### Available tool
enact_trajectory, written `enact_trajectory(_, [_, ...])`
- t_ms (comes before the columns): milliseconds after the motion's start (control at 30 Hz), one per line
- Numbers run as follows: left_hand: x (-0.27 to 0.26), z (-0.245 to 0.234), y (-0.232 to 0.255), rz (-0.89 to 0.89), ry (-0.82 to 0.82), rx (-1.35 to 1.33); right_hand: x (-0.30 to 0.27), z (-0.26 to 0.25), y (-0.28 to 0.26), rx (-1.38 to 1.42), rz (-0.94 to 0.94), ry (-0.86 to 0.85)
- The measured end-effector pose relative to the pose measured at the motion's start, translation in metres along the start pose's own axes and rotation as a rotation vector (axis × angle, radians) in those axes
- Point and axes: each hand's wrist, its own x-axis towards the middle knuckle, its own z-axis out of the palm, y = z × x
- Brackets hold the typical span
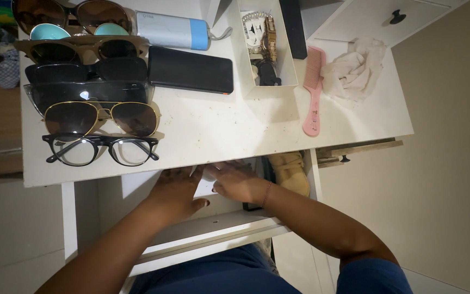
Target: Organizing items in a vanity drawer and cleaning a pair of glasses with a cloth.
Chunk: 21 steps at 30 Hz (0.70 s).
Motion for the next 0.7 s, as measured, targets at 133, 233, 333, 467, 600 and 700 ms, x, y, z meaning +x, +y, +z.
enact_trajectory(133, [0.000,-0.001,-0.001,-0.004,-0.018,0.007,0.002,0.008,0.006,-0.034,-0.056,0.038])
enact_trajectory(233, [0.001,-0.002,-0.002,-0.006,-0.032,0.013,-0.002,0.000,0.000,-0.024,-0.075,0.060])
enact_trajectory(333, [0.000,-0.003,-0.003,-0.015,-0.028,0.025,-0.003,-0.007,-0.004,-0.036,-0.047,0.018])
enact_trajectory(467, [-0.005,-0.012,-0.004,-0.021,0.008,0.045,0.008,0.009,0.013,0.098,0.016,0.028])
enact_trajectory(600, [-0.011,-0.020,-0.008,-0.058,0.106,0.023,0.012,0.012,0.019,0.195,0.026,0.105])
enact_trajectory(700, [-0.008,-0.018,-0.016,-0.120,0.160,0.010,0.000,-0.015,0.002,0.203,0.085,0.059])
